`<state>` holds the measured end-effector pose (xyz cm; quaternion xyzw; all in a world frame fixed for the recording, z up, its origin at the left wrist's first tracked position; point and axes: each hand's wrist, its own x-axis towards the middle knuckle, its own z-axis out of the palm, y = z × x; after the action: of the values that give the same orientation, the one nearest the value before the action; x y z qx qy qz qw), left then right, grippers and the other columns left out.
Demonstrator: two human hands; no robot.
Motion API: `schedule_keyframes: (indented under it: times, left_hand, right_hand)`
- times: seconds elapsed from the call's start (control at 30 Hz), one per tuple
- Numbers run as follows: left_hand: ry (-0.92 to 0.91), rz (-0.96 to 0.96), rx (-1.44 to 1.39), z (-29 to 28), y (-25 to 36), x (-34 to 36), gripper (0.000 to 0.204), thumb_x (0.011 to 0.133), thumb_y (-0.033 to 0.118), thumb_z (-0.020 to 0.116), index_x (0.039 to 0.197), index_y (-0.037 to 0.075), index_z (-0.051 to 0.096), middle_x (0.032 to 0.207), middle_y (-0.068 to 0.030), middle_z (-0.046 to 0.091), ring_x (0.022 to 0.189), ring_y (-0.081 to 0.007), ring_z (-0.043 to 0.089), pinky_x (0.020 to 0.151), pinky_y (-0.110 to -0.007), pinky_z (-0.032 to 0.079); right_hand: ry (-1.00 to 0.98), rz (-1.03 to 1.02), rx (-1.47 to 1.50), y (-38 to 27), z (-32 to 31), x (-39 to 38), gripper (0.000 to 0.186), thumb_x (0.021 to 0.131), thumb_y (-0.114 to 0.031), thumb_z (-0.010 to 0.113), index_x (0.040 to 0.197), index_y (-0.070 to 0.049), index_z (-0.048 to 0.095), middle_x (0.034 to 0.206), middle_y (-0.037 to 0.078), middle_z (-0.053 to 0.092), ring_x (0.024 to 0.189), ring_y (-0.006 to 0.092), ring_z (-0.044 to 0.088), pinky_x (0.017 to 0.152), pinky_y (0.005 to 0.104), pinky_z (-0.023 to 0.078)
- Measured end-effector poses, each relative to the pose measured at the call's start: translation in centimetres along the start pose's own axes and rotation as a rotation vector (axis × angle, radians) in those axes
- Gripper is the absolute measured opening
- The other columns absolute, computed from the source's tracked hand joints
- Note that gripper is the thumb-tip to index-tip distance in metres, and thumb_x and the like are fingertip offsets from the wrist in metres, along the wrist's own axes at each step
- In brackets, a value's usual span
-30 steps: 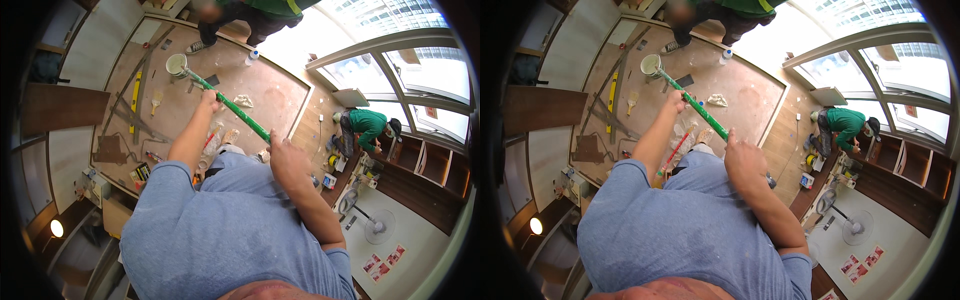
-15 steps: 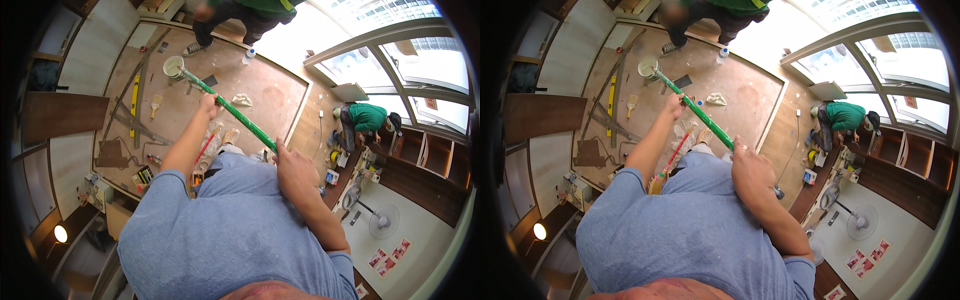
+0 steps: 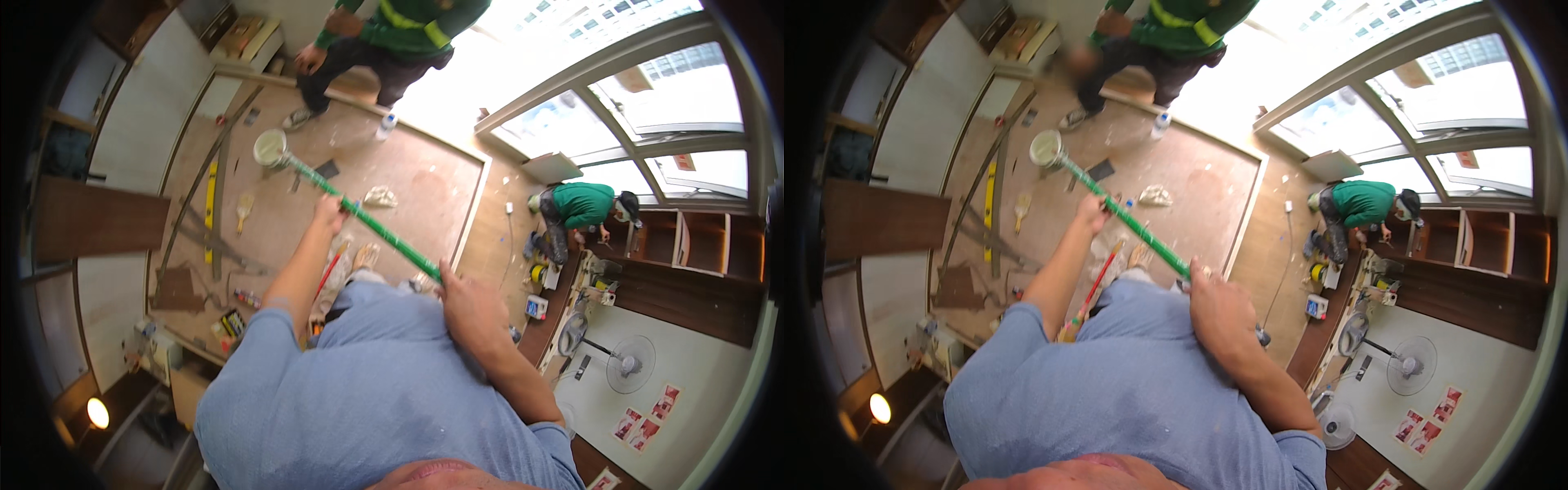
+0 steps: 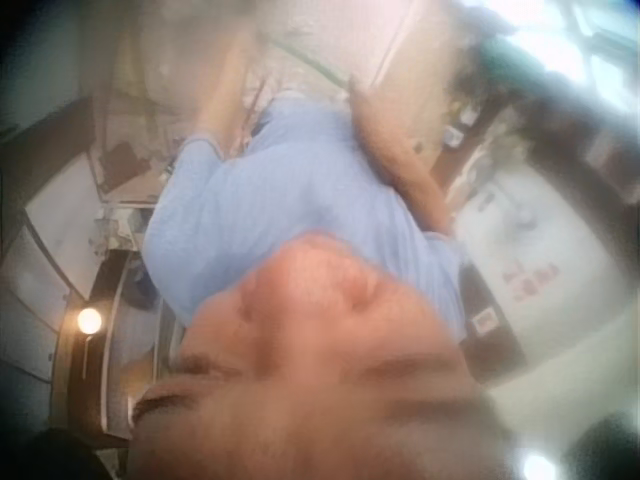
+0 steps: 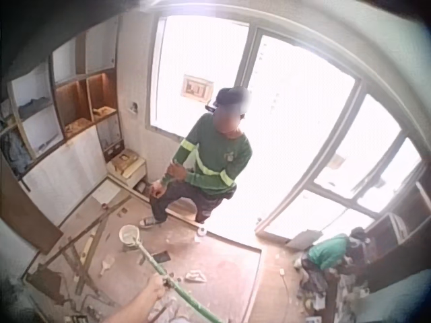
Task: The person uses a long-handled paint roller to apply white paint to the ceiling. They repeatedly dip the roller into a paint bucket and roll it across the ceiling surface while other workers assemble furniture nearby.
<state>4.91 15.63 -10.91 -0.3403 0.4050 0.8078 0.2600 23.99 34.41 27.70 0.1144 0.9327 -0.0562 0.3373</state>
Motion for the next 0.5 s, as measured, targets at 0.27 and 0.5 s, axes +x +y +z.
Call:
schedule_keyframes:
  times: [0.27,0.5]
  left_hand:
    - [0.084,-0.153,0.03,-0.5,-1.8,-1.2,0.025,0.098,0.01,0.051,0.122,0.002,0.048,0.097,-0.0147,0.061,0.086,-0.0299,0.067,0.077,-0.047,0.058]
    - [0.126,-0.166,0.061,0.2,-2.3,-2.3,0.03,0.099,0.015,0.054,0.124,0.001,0.047,0.097,-0.0152,0.061,0.084,-0.0312,0.069,0.076,-0.047,0.059]
  right_hand:
    - [-0.047,0.04,0.069,1.6,0.3,-2.3,0.053,0.103,-0.037,0.053,0.148,-0.011,0.047,0.105,0.019,0.07,0.098,0.0369,0.07,0.086,0.0469,0.055]
    - [-0.007,-0.015,0.032,2.7,1.0,-3.0,0.05,0.103,-0.032,0.053,0.146,-0.007,0.048,0.102,0.019,0.071,0.093,0.036,0.071,0.081,0.0461,0.056]
